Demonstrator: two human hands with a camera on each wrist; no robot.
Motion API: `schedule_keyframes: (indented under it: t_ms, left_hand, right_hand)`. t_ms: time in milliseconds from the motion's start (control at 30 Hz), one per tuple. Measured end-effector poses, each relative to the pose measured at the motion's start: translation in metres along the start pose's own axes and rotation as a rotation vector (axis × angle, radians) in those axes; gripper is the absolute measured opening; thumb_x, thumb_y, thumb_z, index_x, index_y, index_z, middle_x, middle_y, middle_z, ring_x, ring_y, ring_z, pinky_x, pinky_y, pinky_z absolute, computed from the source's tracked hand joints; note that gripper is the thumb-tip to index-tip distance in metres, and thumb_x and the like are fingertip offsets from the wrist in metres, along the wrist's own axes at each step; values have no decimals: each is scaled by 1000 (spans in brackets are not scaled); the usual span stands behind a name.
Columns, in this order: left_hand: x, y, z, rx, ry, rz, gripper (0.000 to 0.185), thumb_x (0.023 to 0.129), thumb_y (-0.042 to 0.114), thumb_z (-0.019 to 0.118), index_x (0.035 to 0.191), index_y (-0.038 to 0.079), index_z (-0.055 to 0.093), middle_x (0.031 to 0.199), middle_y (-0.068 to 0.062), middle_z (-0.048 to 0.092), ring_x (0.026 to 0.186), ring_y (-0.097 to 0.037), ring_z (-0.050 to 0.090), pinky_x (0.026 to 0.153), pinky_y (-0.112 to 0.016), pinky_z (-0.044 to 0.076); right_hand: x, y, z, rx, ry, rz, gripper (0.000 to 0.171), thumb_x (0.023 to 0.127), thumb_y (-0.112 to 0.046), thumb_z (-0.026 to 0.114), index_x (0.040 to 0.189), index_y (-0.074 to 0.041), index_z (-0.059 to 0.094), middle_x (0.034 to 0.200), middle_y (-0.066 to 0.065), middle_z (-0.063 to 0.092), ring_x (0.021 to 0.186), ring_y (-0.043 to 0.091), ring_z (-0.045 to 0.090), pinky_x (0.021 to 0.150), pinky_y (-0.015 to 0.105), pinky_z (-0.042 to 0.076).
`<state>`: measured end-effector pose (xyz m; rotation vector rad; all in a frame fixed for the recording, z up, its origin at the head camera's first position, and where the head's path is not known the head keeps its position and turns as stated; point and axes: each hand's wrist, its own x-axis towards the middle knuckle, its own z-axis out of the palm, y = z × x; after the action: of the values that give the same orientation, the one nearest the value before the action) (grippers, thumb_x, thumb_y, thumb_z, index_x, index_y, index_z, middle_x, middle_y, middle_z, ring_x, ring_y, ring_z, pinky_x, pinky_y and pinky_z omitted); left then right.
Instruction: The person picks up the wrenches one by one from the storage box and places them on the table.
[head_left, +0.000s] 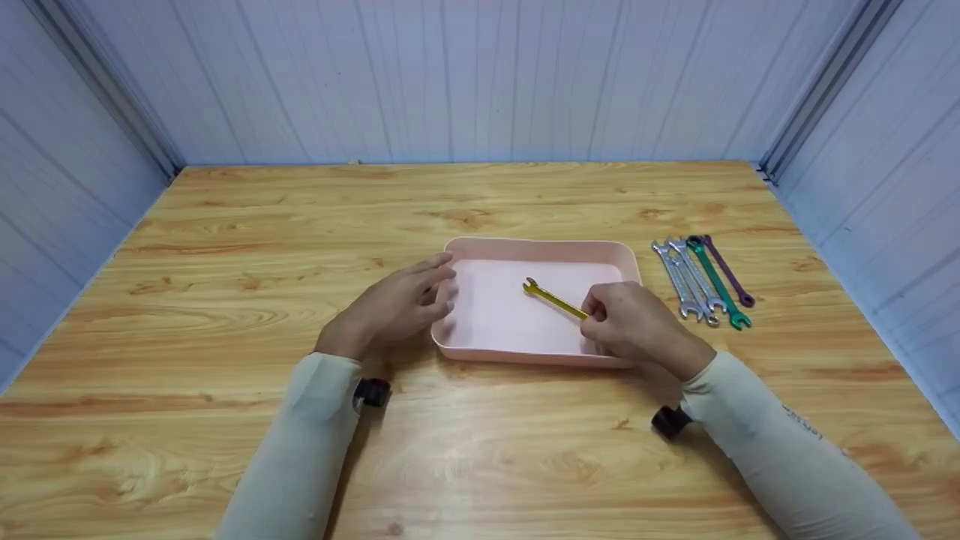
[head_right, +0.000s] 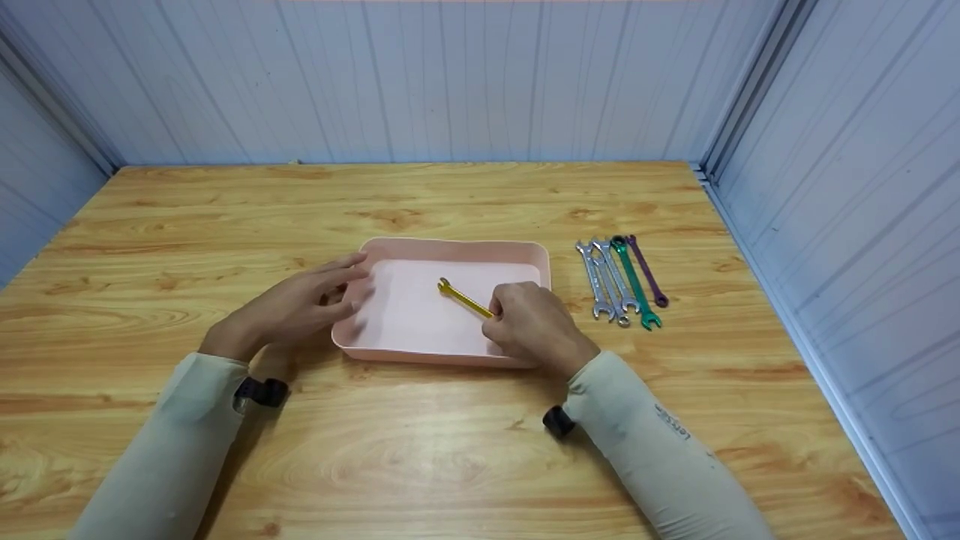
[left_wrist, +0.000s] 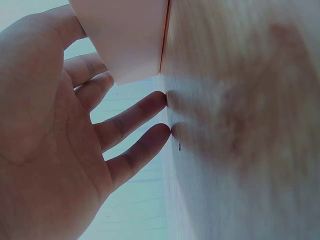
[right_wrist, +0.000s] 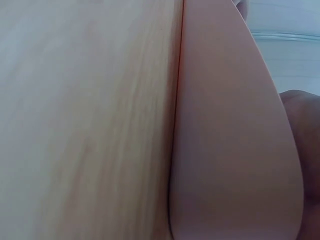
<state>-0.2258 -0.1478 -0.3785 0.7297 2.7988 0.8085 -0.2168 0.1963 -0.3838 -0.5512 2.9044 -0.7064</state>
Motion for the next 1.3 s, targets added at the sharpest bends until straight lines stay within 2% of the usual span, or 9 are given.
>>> schedule_keyframes:
  t_ms: [100, 500, 767, 1100, 1300]
  left_hand:
    - [1, 0, 0, 4, 7, 11, 51, 101, 29, 58, 148, 11, 51, 164, 4, 27, 145, -20, 33, 112, -42, 35]
    - [2, -2, 1, 11, 12, 8, 50, 101, 29, 59, 147, 12, 52, 163, 3, 28, 145, -20, 33, 113, -42, 34]
    - [1, -1, 1, 8, 9, 10, 50, 101, 29, 58, 147, 12, 51, 164, 3, 27, 146, -21, 32, 113, -42, 34]
    - [1, -1, 0, 2, 1, 17, 50, 101, 29, 58, 148, 13, 51, 164, 5, 26, 147, -20, 30, 112, -42, 34]
    - [1, -1, -1, 12, 5, 25, 50, 101, 29, 57, 148, 11, 51, 164, 3, 26, 147, -20, 30, 112, -42, 34]
  right_hand:
    - [0, 0, -1, -4, 30, -24, 6, 80, -12, 63, 82, -9, 67, 69, -1, 58, 61, 15, 51, 57, 30, 41]
    - [0, 0, -7, 90, 75, -3, 6, 84, -12, 65, 86, -7, 68, 76, 3, 61, 68, 18, 54, 60, 31, 43]
    - [-1, 2, -12, 143, 71, 18, 5, 84, -10, 65, 87, -7, 67, 77, 4, 61, 69, 18, 54, 59, 28, 44]
    - [-4, 6, -23, 206, 137, -34, 7, 84, -8, 63, 87, -5, 68, 78, 5, 62, 70, 19, 54, 60, 28, 45]
    - [-5, 9, -29, 215, 149, -43, 6, 86, -7, 62, 87, -6, 68, 80, 5, 61, 70, 21, 53, 61, 32, 45]
